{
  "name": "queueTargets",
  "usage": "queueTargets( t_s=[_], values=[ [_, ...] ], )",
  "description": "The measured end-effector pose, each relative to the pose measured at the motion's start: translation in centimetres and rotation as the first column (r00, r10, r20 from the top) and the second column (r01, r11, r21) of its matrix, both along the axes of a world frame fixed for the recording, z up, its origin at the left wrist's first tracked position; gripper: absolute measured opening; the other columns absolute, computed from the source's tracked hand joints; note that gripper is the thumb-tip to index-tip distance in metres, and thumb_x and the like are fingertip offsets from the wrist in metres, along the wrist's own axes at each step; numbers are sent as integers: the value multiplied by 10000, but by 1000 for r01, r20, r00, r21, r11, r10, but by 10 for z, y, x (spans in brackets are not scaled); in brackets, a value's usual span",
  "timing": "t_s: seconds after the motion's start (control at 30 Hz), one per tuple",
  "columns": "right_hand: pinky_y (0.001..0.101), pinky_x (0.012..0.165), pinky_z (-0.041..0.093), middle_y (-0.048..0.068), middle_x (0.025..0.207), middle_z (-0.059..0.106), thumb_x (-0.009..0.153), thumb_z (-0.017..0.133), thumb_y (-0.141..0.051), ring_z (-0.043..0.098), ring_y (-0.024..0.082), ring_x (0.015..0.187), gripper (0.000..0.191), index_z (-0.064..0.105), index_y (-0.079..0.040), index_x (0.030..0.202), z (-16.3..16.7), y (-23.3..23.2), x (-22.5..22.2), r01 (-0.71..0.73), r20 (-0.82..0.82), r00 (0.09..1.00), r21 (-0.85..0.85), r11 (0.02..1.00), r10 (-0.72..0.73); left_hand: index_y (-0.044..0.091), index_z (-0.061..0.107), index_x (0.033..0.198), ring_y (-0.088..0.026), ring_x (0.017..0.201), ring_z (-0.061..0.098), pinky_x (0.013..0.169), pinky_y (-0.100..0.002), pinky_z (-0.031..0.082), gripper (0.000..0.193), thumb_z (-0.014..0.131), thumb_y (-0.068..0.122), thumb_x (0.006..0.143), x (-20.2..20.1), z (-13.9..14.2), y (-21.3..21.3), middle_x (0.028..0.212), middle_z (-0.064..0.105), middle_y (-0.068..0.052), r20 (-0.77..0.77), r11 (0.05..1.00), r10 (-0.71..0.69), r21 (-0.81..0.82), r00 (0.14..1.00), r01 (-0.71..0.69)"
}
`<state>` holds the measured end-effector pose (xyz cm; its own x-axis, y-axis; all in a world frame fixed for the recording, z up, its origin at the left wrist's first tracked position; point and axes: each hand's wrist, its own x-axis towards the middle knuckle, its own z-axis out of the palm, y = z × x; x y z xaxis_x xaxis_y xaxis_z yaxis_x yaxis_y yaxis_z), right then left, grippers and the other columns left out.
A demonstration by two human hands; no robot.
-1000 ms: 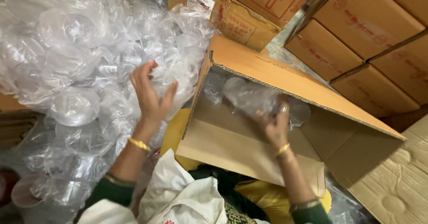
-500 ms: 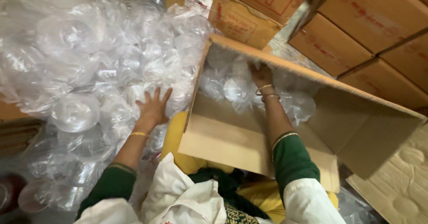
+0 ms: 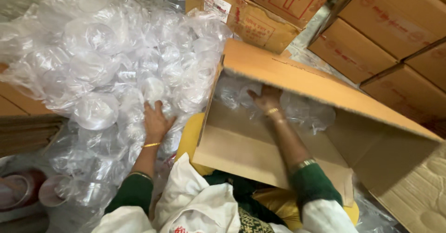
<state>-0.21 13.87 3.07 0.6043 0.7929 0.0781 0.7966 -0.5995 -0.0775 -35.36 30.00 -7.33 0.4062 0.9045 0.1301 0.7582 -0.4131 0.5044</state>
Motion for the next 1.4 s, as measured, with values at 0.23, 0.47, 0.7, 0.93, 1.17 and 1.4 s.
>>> queueTargets(
  t_s=[0.23, 0.47, 0.7, 0.93, 1.17, 1.4],
  values=[
    [403, 1226, 246, 155, 1653, 335, 752, 683, -609, 318, 320, 1517, 1030, 336, -89, 1570, 63, -133, -102, -398, -767, 534, 142, 906, 355, 201, 367, 1536, -530, 1281, 423, 999, -610, 425, 952, 863, 405, 750, 29, 0, 9, 1533, 275, -293, -80, 959, 210, -180, 975, -221],
    [572, 1102, 392, 404, 1516, 375, 604, 742, -418, 399, 561, 1351, 1088, 371, 95, 1489, 39, -189, -149, -525, -2, 851, -53, 850, 525, 45, 271, 1553, -479, 1313, 427, 1074, -491, 434, 1071, 898, 152, 691, -1, -3, 6, 1449, 322, -271, 401, 991, 91, 50, 911, -121],
    [404, 705, 603, 282, 1132, 689, 915, 560, -133, 713, 358, 997, 384, 621, 93, 1219, 30, -157, -191, -679, 57, 709, -216, 702, 703, 107, 141, 1622, -215, 1179, 457, 985, -351, 448, 1106, 905, 57, 824, -49, 89, -21, 1498, 359, -157, 939, 990, 72, -26, 336, -137],
    [460, 1221, 283, 266, 1612, 346, 824, 830, -318, 338, 369, 1507, 1016, 254, 50, 1577, 77, -136, -178, -410, -440, 571, 578, 706, 692, 163, 277, 1512, -280, 1267, 507, 1063, -428, 457, 976, 866, 277, 744, -32, 182, -96, 1445, 459, -148, 784, 833, -540, 448, 306, 323],
    [443, 1282, 260, 116, 1679, 310, 851, 782, -339, 304, 286, 1561, 989, 268, 1, 1626, 49, -141, -85, 43, -740, 331, 632, 774, 585, 64, 352, 1470, -325, 1224, 536, 1025, -432, 486, 782, 825, 175, 857, 7, 176, -114, 1385, 494, -201, 756, 754, -617, 486, 221, 441],
    [440, 1261, 274, 112, 1645, 337, 855, 777, -328, 326, 282, 1528, 944, 297, -4, 1601, -2, -142, 43, 309, -411, 907, 505, 806, -91, 60, 484, 1488, -350, 1221, 549, 1035, -462, 481, 594, 729, 163, 956, -66, 98, -35, 1348, 537, -176, 437, 980, -188, 28, 880, 196]
  ],
)
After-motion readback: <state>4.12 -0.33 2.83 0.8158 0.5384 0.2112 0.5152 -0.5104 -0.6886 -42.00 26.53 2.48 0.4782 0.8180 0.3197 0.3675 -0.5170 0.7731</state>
